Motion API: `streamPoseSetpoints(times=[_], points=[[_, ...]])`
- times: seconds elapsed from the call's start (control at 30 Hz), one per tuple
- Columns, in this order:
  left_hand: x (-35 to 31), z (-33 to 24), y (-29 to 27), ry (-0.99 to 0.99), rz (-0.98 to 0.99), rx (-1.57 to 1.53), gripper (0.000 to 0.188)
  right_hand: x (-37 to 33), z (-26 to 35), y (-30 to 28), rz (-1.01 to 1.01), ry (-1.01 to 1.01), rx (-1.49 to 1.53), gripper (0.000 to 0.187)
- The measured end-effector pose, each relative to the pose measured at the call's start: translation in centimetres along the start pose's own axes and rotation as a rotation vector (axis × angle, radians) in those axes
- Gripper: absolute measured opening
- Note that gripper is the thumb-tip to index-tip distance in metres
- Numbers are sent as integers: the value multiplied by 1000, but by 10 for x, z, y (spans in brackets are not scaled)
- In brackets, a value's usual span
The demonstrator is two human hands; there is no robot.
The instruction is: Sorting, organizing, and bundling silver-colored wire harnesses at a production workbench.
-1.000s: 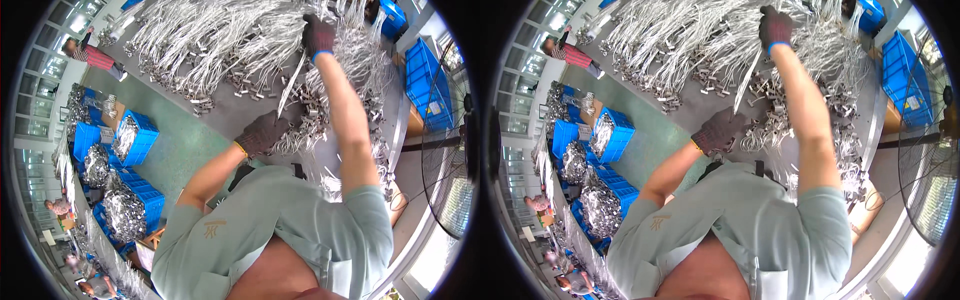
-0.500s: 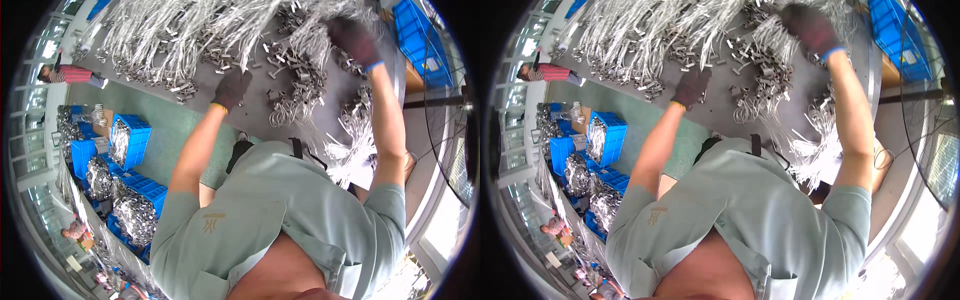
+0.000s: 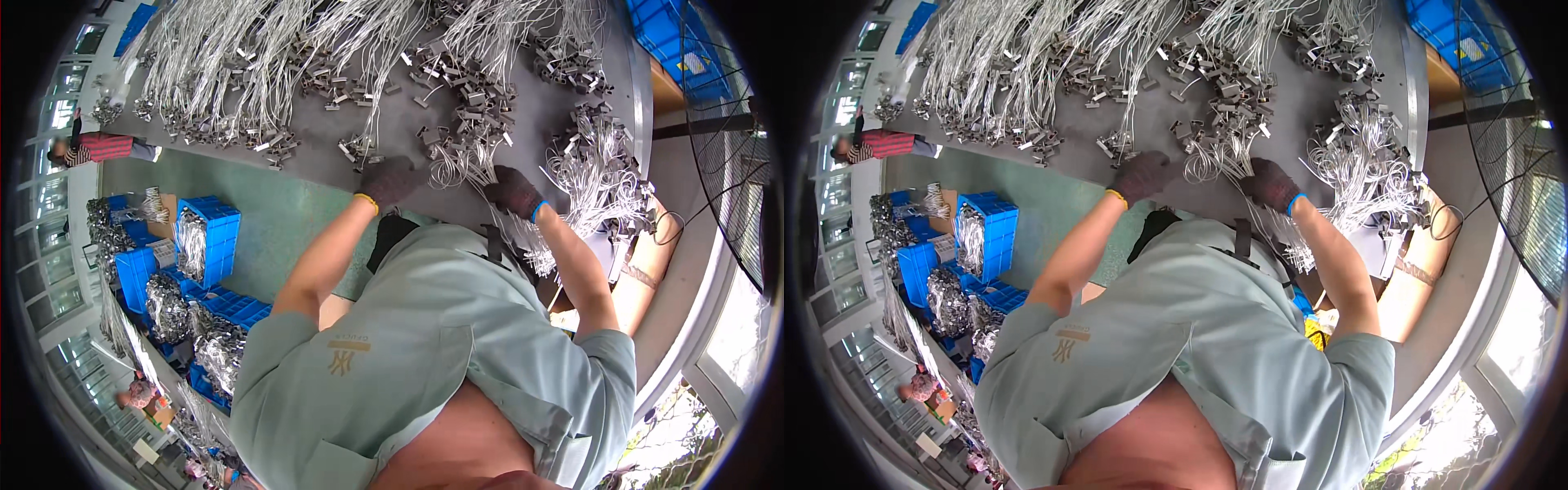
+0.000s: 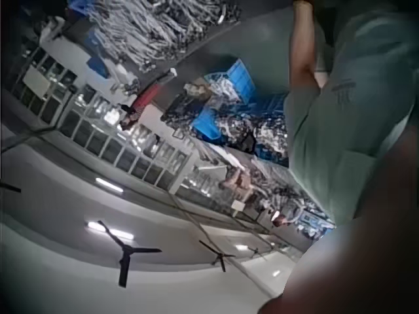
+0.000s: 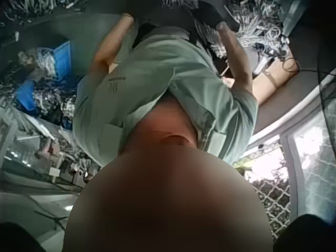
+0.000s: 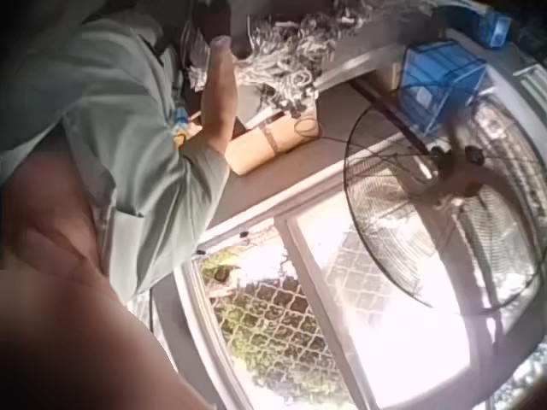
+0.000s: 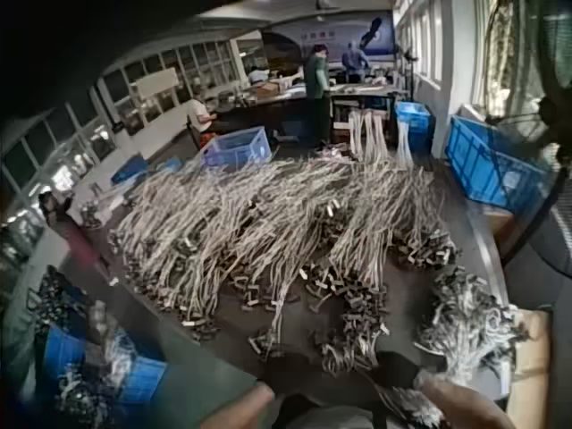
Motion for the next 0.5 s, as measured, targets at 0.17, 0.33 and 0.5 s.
streamPoseSetpoints(times=[0.17, 0.33, 0.5], points=[[-6, -45, 10, -39, 96, -1461, 52, -11, -1, 2, 129, -64, -8, 25], [-20, -49, -15, 11, -215, -1392, 51, -19, 17, 0, 129, -245, -16, 26], [-48, -22, -68, 132, -652, -897, 40, -26, 43, -11, 272, -311, 52, 32]])
Point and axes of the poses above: each hand's wrist, its own x-axis towards the middle knuckle, its own y-axis out of the palm, z = x × y, the point moved 5 cm from there along x, towards the middle knuckle, and after that the axes turned 13 degrees about x, right-handed, at the moved point
